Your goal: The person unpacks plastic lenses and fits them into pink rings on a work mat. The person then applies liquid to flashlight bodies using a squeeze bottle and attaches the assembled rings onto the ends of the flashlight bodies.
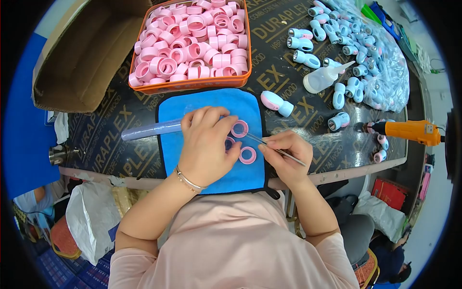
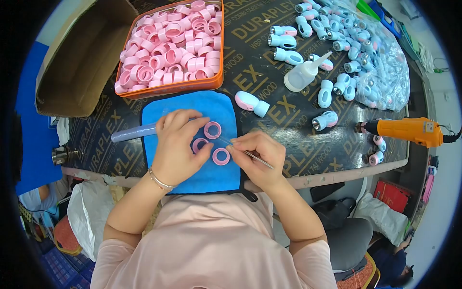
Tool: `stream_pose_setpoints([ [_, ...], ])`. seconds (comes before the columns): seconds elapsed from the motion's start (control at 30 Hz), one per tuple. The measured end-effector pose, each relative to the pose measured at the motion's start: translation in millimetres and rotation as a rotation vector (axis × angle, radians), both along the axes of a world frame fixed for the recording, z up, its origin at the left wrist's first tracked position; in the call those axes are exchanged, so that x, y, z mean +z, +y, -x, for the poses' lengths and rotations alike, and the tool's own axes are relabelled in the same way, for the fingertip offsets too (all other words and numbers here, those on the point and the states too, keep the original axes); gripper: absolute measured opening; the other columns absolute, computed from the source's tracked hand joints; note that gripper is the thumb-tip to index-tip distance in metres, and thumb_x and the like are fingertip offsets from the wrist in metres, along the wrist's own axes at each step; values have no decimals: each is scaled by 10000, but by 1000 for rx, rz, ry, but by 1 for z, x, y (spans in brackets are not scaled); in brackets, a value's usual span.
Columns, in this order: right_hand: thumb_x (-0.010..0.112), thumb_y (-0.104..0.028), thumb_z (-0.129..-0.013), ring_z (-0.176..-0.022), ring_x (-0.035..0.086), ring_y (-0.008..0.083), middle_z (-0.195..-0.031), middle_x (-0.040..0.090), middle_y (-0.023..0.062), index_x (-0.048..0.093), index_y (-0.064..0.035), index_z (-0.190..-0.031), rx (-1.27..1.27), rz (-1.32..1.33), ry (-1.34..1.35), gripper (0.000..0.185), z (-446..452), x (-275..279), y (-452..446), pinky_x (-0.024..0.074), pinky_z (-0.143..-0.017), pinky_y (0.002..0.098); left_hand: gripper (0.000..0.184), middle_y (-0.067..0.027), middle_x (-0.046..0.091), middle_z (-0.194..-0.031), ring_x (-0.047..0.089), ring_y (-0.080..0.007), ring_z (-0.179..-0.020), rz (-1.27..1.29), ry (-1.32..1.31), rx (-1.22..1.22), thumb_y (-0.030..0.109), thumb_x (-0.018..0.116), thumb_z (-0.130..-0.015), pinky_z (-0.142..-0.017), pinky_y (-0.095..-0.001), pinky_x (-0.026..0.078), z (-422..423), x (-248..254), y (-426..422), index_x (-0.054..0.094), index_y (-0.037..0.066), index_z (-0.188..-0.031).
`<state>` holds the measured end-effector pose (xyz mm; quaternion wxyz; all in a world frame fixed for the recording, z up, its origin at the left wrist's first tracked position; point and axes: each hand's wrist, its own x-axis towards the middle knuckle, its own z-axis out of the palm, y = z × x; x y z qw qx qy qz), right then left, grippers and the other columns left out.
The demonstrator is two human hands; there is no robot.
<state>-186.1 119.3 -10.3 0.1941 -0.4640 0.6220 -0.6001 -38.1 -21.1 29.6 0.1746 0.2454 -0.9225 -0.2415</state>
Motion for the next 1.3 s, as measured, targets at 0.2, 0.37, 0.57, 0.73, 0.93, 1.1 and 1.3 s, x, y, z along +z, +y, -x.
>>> stream_pose_setpoints([
  [0.2, 759, 110, -717, -793, 675, 184, -864, 666, 152, 606, 5, -800, 40, -16, -53, 204, 2, -1, -2, 538, -669, 262, 351, -57, 595, -1058, 518, -252, -1074, 3, -38, 25, 141, 745, -653, -974, -444, 313, 6, -4, -1, 682, 78, -993],
  [0.37, 754, 121, -712, -806, 683, 203, -864, 668, 152, 617, 6, -804, 68, -19, -54, 200, 7, -1, -2, 545, -682, 270, 324, -42, 610, -1051, 532, -243, -1060, 16, -45, 31, 110, 726, -659, -968, -429, 319, 9, -6, -2, 692, 96, -981],
  [0.57, 755, 131, -697, -826, 691, 218, -854, 669, 146, 638, 11, -807, 88, 21, -66, 201, 10, -1, -2, 560, -709, 291, 316, -41, 614, -1052, 538, -236, -1056, 2, -63, 23, 101, 718, -662, -973, -427, 317, 11, -5, -3, 694, 101, -977],
  [0.73, 758, 135, -688, -828, 691, 221, -856, 671, 143, 641, 8, -816, 99, -9, -97, 214, 11, -1, -2, 562, -721, 291, 321, -41, 616, -1057, 537, -241, -1063, -1, -64, 22, 94, 712, -659, -974, -430, 319, 11, -5, -3, 692, 102, -979],
  [0.93, 771, 147, -657, -822, 685, 220, -852, 674, 152, 634, -9, -813, -2, 86, -77, 260, 11, 5, 5, 552, -709, 298, 422, -78, 608, -1105, 540, -273, -1075, -49, -29, 3, 65, 686, -650, -986, -427, 353, 5, 7, -6, 665, 89, -1071],
  [1.1, 794, 129, -623, -790, 682, 217, -853, 678, 144, 605, -17, -779, -25, 116, -15, 285, 12, 12, 18, 537, -681, 282, 469, -128, 597, -1151, 550, -326, -1065, -181, -24, -14, 18, 667, -629, -942, -393, 438, -30, 22, -25, 647, 62, -1095],
  [1.3, 797, 110, -616, -732, 692, 223, -817, 680, 144, 624, -14, -758, 98, 33, 10, 256, 5, 15, 11, 541, -632, 280, 438, -107, 595, -1136, 522, -305, -1099, -204, -61, 5, 108, 723, -634, -976, -433, 373, -40, 19, -13, 659, 66, -1064],
])
